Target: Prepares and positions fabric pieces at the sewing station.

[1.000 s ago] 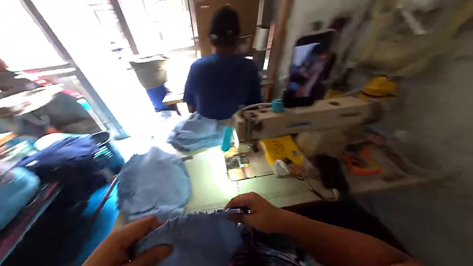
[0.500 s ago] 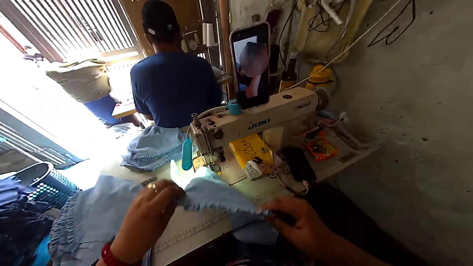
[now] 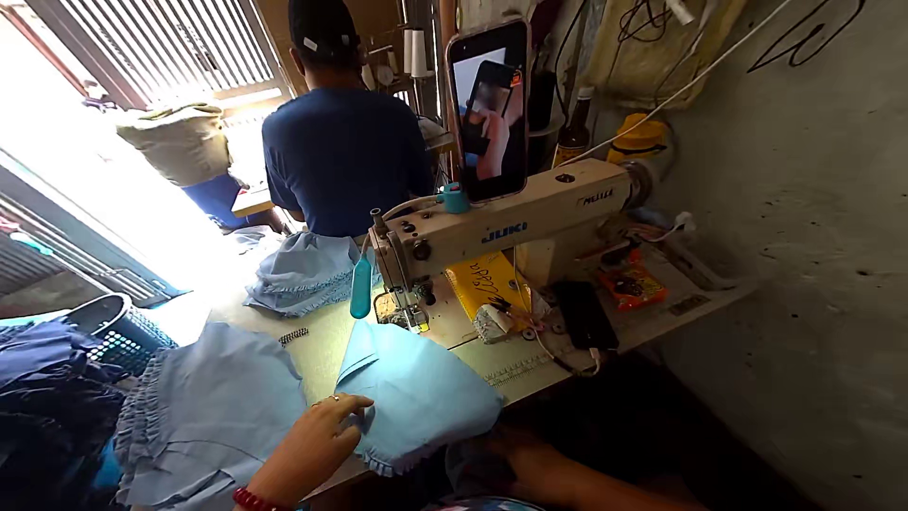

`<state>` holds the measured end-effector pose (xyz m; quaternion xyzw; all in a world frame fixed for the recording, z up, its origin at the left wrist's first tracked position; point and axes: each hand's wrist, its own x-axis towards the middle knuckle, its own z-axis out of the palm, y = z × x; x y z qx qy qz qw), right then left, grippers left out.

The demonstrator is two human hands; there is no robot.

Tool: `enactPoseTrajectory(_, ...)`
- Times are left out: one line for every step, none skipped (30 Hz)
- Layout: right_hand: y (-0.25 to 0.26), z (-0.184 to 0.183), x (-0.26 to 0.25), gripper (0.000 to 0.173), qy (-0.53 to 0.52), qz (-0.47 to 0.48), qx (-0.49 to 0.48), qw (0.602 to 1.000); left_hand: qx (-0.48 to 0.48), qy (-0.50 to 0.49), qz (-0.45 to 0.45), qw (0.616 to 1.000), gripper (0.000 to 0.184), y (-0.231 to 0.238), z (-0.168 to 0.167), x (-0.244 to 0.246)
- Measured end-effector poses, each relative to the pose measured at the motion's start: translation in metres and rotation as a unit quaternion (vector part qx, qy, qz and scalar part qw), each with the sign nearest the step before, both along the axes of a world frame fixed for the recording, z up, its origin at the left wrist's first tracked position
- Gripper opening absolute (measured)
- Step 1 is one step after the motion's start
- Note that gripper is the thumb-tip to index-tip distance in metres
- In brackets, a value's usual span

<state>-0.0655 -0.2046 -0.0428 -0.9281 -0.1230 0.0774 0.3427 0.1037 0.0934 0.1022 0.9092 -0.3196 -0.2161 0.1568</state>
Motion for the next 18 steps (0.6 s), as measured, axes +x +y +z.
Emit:
enactPoseTrajectory(-0.006,-0.007,-0.007,0.063,-0.017,-0.017,-0.001,1.0,0.021,-0.005,0.018,1.0,0.045,-0.009,0.003,-0.002)
enactPoseTrajectory(-0.011,-0.011,-0.013,0.066,-0.016,-0.025,0.007,1.0,0.043,-0.041,0.032,0.998,0.048,-0.019,0.001,-0.005)
enactPoseTrajectory(-0.016,-0.014,-0.016,0.068,-0.009,-0.025,0.021,0.999,0.069,-0.088,0.045,0.993,0.052,-0.029,-0.005,-0.008)
enactPoseTrajectory(-0.02,-0.018,-0.018,0.07,0.003,-0.017,0.029,0.999,0.102,-0.128,0.057,0.985,0.056,-0.039,-0.012,-0.01)
enactPoseTrajectory(-0.025,-0.021,-0.017,0.07,0.016,-0.002,0.03,0.999,0.139,-0.154,0.069,0.976,0.061,-0.046,-0.018,-0.011)
enactPoseTrajectory(-0.029,-0.025,-0.016,0.068,0.023,0.011,0.029,0.999,0.171,-0.17,0.084,0.967,0.064,-0.052,-0.023,-0.011)
enactPoseTrajectory(-0.031,-0.033,-0.014,0.063,0.009,0.016,0.027,0.999,0.189,-0.183,0.099,0.96,0.066,-0.057,-0.028,-0.01)
enactPoseTrajectory(-0.032,-0.041,-0.01,0.056,-0.013,0.013,0.028,0.999,0.197,-0.201,0.113,0.953,0.066,-0.059,-0.032,-0.008)
enactPoseTrajectory(-0.029,-0.047,-0.004,0.047,-0.033,0.001,0.025,0.999,0.195,-0.222,0.124,0.947,0.065,-0.06,-0.035,-0.005)
enactPoseTrajectory(-0.025,-0.048,0.004,0.038,-0.032,-0.02,0.01,0.999,0.184,-0.241,0.132,0.944,0.064,-0.061,-0.036,-0.002)
enactPoseTrajectory(-0.019,-0.046,0.013,0.033,-0.002,-0.044,-0.014,0.999,0.167,-0.248,0.139,0.944,0.063,-0.062,-0.034,0.002)
enactPoseTrajectory(-0.007,-0.044,0.02,0.031,0.033,-0.061,-0.041,0.997,0.158,-0.236,0.149,0.947,0.063,-0.061,-0.03,0.002)
enactPoseTrajectory(0.005,-0.041,0.026,0.031,0.081,-0.06,-0.073,0.992,0.156,-0.216,0.161,0.95,0.063,-0.058,-0.029,0.002)
enactPoseTrajectory(0.013,-0.034,0.033,0.035,0.123,-0.037,-0.103,0.986,0.154,-0.2,0.171,0.952,0.064,-0.056,-0.028,0.004)
enactPoseTrajectory(0.022,-0.023,0.041,0.039,0.164,0.0,-0.122,0.979,0.156,-0.179,0.183,0.954,0.065,-0.053,-0.029,0.005)
enactPoseTrajectory(0.028,-0.009,0.047,0.043,0.197,0.045,-0.122,0.972,0.157,-0.163,0.194,0.955,0.066,-0.048,-0.031,0.006)
enactPoseTrajectory(0.028,0.004,0.048,0.044,0.214,0.093,-0.102,0.967,0.156,-0.156,0.198,0.955,0.066,-0.045,-0.033,0.006)
enactPoseTrajectory(0.024,0.017,0.046,0.04,0.217,0.139,-0.075,0.963,0.152,-0.158,0.196,0.956,0.066,-0.043,-0.036,0.005)
